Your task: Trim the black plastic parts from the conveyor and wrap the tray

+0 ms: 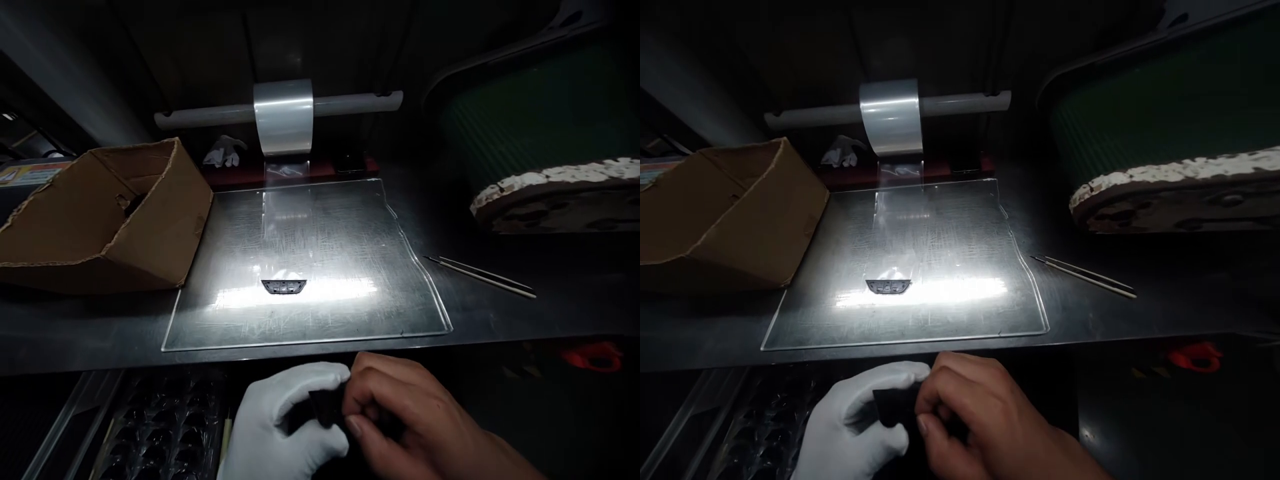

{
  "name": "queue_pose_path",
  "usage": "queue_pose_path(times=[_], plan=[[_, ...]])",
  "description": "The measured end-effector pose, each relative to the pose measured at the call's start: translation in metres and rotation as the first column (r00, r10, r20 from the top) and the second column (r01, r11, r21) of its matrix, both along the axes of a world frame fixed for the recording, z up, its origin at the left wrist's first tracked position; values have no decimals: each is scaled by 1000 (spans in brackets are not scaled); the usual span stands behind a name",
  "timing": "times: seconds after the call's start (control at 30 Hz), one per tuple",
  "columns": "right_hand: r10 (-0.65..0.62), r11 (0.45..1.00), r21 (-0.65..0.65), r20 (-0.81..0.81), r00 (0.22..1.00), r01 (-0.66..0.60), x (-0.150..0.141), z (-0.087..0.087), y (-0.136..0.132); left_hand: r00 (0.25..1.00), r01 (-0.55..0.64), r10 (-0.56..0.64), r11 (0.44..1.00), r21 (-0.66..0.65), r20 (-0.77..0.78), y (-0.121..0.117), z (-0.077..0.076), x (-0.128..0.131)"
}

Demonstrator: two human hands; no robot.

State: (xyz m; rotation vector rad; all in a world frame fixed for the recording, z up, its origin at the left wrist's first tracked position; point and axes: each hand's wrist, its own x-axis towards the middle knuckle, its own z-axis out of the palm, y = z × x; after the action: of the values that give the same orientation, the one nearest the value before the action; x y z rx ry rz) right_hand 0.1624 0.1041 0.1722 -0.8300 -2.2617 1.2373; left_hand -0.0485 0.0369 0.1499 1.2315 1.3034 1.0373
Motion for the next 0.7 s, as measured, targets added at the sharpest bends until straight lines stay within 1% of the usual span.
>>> queue_pose_path(times=[0.03, 0.07, 0.1, 0.17, 0.2, 0.23, 0.27, 0.33, 0.37, 0.43, 0.5, 0.53, 0.6, 0.63, 0.7], plan=[[-31, 998, -46, -13, 999, 31, 3, -3, 1, 992, 57, -54, 998, 23, -115, 6, 3, -9], [-75, 994, -84, -25, 997, 73, 6, -6, 2, 967, 92, -71, 993, 74, -246, 13, 7, -19], [-125, 987, -110, -36, 992, 120, 9, -10, 3, 924, 119, -56, 982, 144, -377, 23, 11, -29], [-222, 967, -139, -48, 974, 213, 14, -15, 5, 807, 187, 13, 943, 277, -590, 49, 19, -47], [-257, 958, -149, -53, 965, 247, 16, -17, 6, 739, 249, 23, 919, 305, -673, 64, 23, -54], [-282, 949, -161, -55, 958, 270, 18, -19, 6, 661, 315, 19, 900, 301, -750, 79, 25, -59], [-300, 942, -177, -56, 952, 286, 20, -20, 7, 574, 382, -3, 886, 264, -819, 94, 28, -62], [-319, 929, -214, -47, 947, 302, 23, -23, 6, 401, 486, -60, 860, 157, -914, 119, 30, -63], [-325, 923, -231, -44, 945, 307, 24, -24, 6, 324, 525, -86, 845, 104, -942, 127, 30, -61], [-337, 913, -256, -43, 940, 316, 28, -28, 5, 201, 582, -121, 813, 20, -972, 134, 31, -56], [-342, 909, -273, -54, 938, 316, 33, -32, 5, 104, 611, -126, 791, -36, -987, 134, 32, -52], [-345, 906, -282, -61, 937, 315, 35, -34, 4, 69, 618, -123, 784, -55, -990, 132, 33, -50], [-338, 902, -307, -68, 939, 302, 37, -36, 4, 33, 629, -119, 774, -72, -992, 132, 35, -50], [-332, 900, -322, -69, 941, 294, 38, -37, 5, 34, 638, -126, 767, -76, -991, 135, 37, -51], [-315, 897, -346, -62, 947, 276, 39, -37, 5, 80, 650, -174, 755, -81, -982, 144, 40, -56]])
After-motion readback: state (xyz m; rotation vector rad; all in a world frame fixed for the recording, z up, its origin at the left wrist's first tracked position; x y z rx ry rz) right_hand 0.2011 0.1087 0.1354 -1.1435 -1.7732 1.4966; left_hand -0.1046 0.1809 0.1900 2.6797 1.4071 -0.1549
